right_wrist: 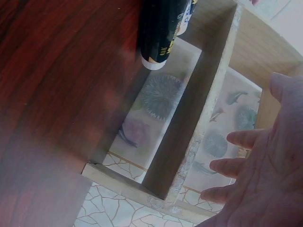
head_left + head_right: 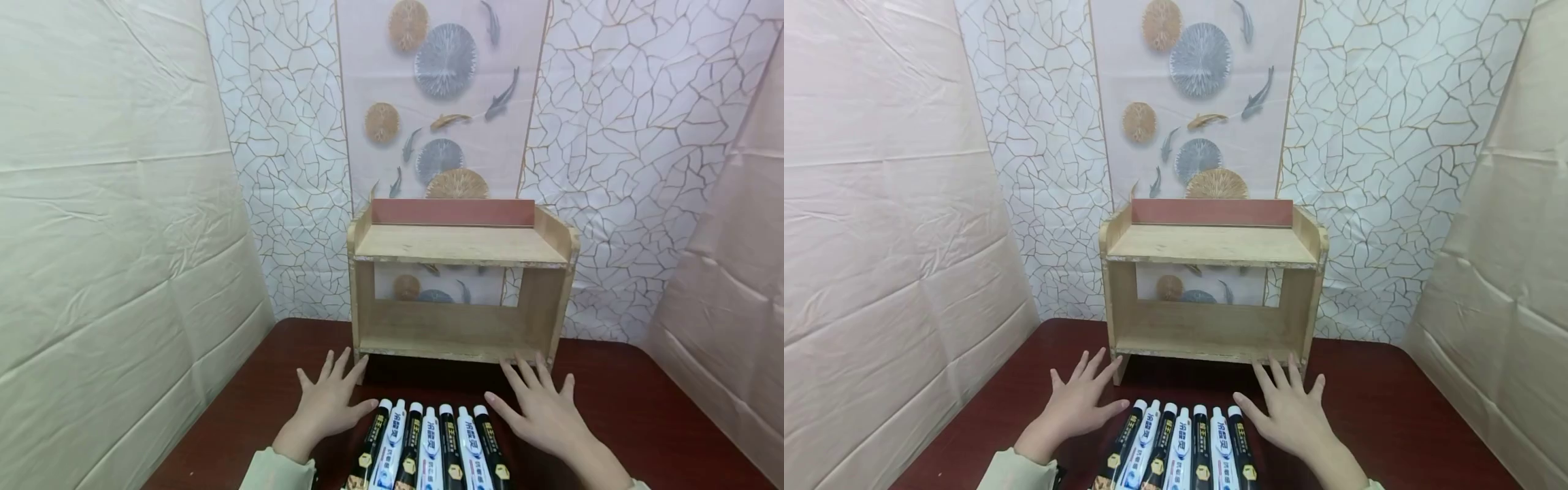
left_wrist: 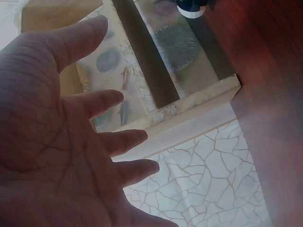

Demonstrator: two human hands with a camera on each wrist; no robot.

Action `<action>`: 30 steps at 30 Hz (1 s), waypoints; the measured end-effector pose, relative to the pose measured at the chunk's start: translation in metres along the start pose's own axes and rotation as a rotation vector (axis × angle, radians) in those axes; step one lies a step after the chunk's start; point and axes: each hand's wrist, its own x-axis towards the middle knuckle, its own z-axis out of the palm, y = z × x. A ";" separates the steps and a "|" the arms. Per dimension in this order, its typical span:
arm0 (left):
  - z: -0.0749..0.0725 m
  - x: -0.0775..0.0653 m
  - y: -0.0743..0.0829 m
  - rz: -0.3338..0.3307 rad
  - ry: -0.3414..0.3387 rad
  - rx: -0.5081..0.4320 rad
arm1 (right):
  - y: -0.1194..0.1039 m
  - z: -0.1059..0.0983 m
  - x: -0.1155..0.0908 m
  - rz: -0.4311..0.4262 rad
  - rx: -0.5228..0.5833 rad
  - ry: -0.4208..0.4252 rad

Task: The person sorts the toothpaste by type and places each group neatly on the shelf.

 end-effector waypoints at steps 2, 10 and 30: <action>-0.002 0.001 0.001 0.007 0.012 -0.003 | 0.000 -0.002 0.001 -0.005 -0.002 0.004; -0.017 0.008 0.004 -0.019 0.075 -0.026 | 0.001 -0.009 0.009 -0.030 0.000 0.009; -0.048 0.066 0.007 -0.100 0.202 -0.385 | 0.005 -0.029 0.027 -0.080 0.101 -0.110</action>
